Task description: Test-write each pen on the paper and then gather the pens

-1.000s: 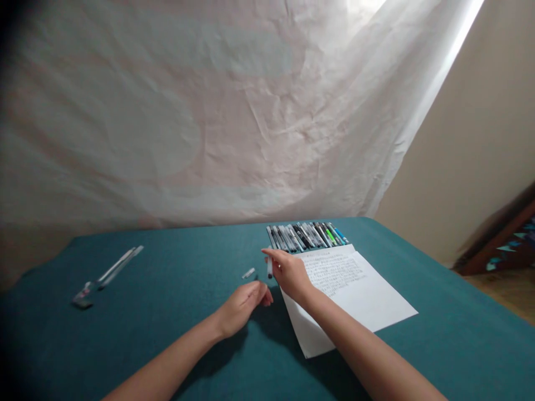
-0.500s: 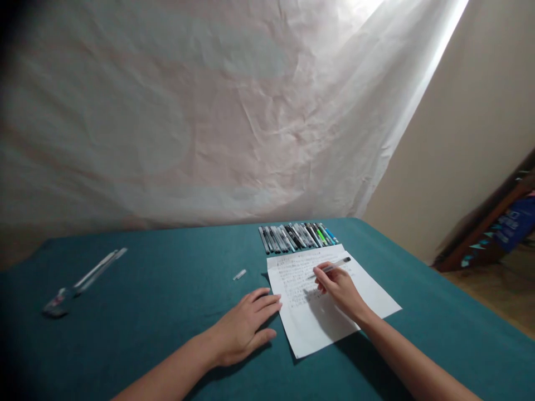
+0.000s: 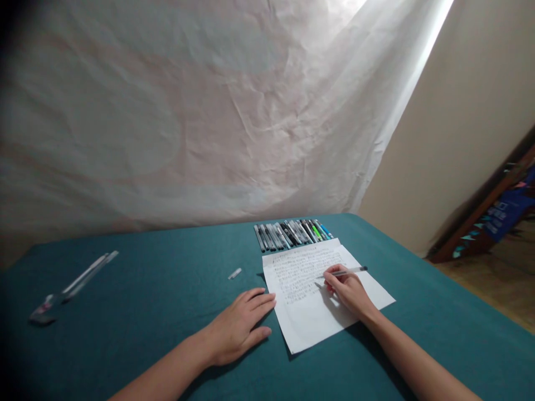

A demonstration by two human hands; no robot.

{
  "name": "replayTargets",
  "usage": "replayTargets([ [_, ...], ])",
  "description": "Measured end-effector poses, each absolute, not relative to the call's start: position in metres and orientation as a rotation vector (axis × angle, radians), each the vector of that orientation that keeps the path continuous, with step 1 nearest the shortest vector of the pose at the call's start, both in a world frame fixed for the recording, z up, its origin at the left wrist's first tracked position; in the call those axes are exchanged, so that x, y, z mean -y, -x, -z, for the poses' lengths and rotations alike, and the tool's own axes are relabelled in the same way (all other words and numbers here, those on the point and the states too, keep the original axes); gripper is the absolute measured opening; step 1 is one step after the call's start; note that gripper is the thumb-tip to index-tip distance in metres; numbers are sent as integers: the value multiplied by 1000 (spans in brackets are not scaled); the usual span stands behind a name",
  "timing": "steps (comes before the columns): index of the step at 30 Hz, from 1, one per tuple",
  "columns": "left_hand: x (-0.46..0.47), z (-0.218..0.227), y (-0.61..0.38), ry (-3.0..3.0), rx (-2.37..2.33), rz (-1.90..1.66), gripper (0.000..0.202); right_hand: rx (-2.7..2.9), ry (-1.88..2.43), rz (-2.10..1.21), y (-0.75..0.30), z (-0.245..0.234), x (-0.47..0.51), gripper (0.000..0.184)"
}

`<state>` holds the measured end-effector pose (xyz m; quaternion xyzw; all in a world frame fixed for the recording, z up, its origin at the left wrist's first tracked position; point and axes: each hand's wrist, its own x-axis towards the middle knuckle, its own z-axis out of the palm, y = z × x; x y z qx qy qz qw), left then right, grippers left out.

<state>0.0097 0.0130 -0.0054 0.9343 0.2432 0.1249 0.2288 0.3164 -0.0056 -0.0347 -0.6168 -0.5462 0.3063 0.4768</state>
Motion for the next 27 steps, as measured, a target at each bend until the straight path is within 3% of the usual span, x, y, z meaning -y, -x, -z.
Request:
replayTargets([
  [27, -18, 9, -17, -2693, -658, -314, 44, 1478, 1644, -460, -331, 40, 9, 15],
])
